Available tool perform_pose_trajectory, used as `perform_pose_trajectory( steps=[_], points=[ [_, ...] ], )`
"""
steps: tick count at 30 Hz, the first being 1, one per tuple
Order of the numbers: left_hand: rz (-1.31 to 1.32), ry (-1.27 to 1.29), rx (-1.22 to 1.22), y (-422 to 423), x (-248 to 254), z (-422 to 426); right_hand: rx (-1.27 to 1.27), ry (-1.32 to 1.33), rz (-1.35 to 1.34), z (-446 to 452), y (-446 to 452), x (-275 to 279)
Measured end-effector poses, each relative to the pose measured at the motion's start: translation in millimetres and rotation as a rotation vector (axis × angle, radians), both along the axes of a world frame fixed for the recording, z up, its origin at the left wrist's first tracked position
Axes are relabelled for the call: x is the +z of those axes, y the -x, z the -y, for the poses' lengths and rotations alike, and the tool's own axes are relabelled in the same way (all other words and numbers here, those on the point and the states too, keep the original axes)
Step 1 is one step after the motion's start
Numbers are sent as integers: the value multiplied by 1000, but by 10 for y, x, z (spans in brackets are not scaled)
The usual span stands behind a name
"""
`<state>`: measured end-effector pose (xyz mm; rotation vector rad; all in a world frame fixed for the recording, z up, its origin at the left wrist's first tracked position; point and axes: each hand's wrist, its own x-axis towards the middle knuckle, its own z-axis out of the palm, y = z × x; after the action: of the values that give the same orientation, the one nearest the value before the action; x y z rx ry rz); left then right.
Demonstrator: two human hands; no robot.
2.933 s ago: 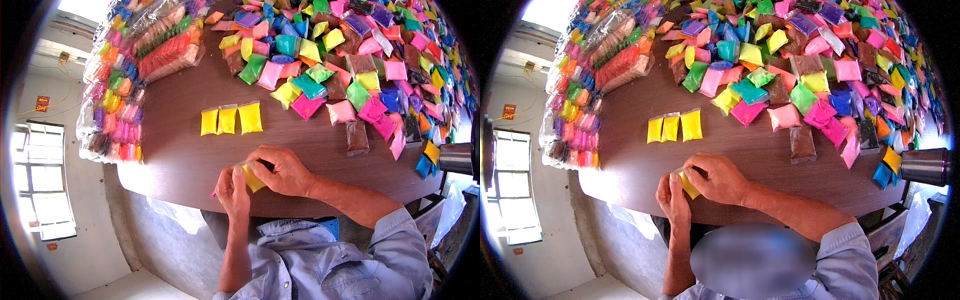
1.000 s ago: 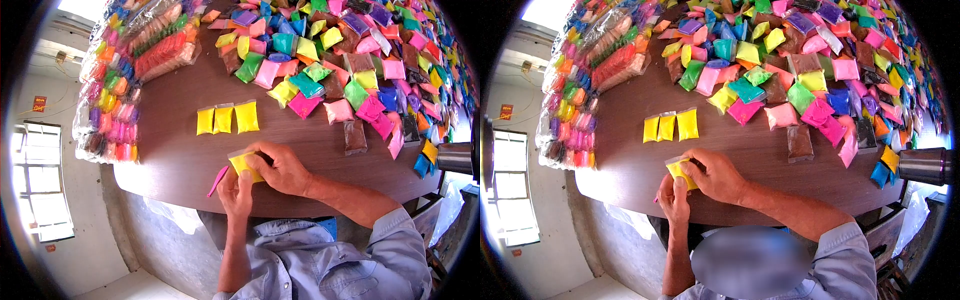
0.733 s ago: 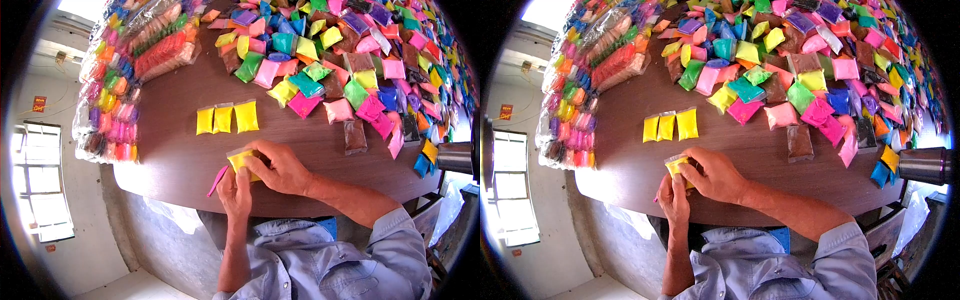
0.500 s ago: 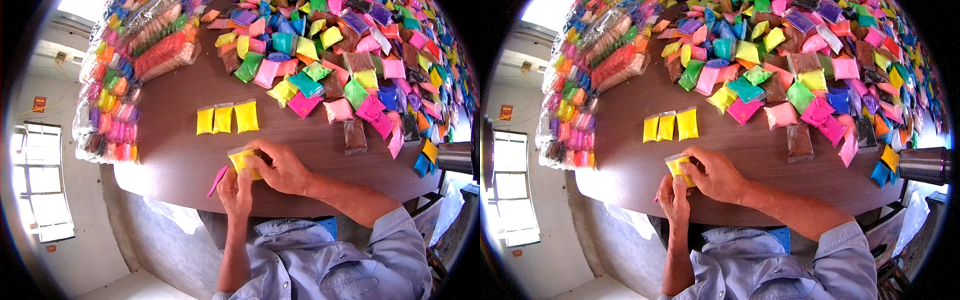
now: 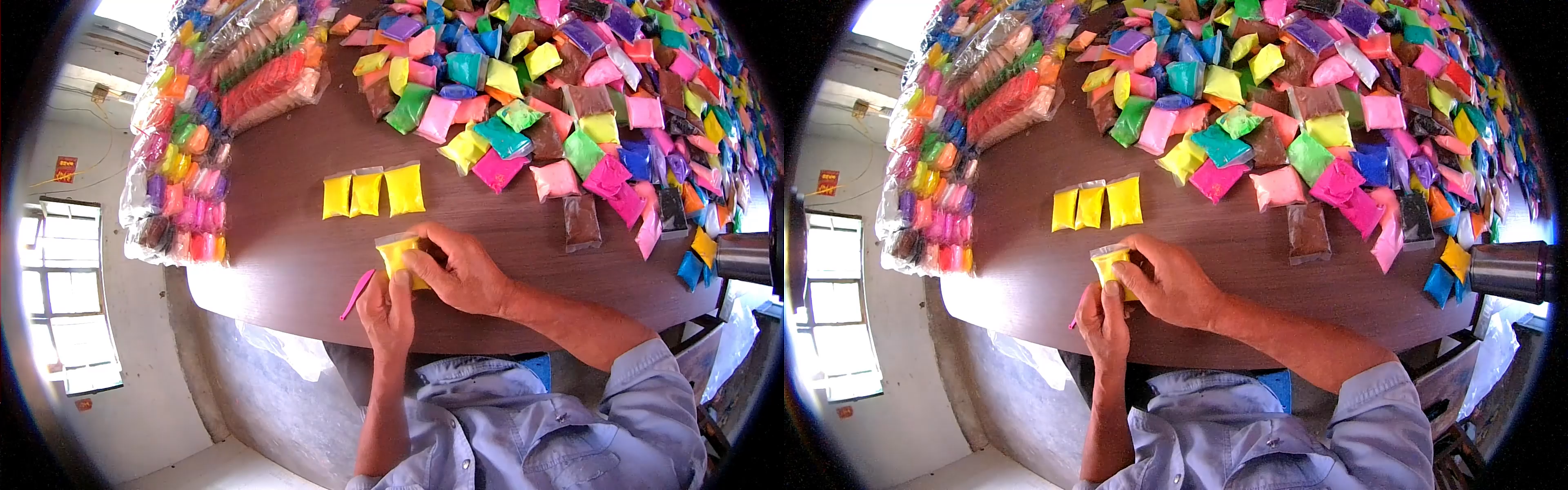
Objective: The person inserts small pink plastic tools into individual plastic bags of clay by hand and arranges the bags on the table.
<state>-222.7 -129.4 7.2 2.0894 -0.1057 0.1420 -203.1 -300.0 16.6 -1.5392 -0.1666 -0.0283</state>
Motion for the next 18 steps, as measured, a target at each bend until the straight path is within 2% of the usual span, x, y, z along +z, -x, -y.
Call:
perform_pose_trajectory(
  steps=[1, 3, 6, 12, 14, 18],
  points=[
    [0, 0, 0, 0, 12, 16, -8, -17, -11, -15, -2, -27],
    [-53, 168, 42, 3, 66, 76, -15, -35, -21, -21, -4, -35],
    [-91, 218, 43, 9, 136, 115, -17, -24, -61, -20, -4, -27],
    [-28, 103, 45, -17, 74, 90, -19, -66, -50, -11, 1, 8],
    [-31, 93, 51, -15, 81, 93, -1, 12, -34, 13, 0, 21],
    [-40, 114, 48, -10, 47, 69, 15, -18, -58, 11, -5, 12]
  ],
)
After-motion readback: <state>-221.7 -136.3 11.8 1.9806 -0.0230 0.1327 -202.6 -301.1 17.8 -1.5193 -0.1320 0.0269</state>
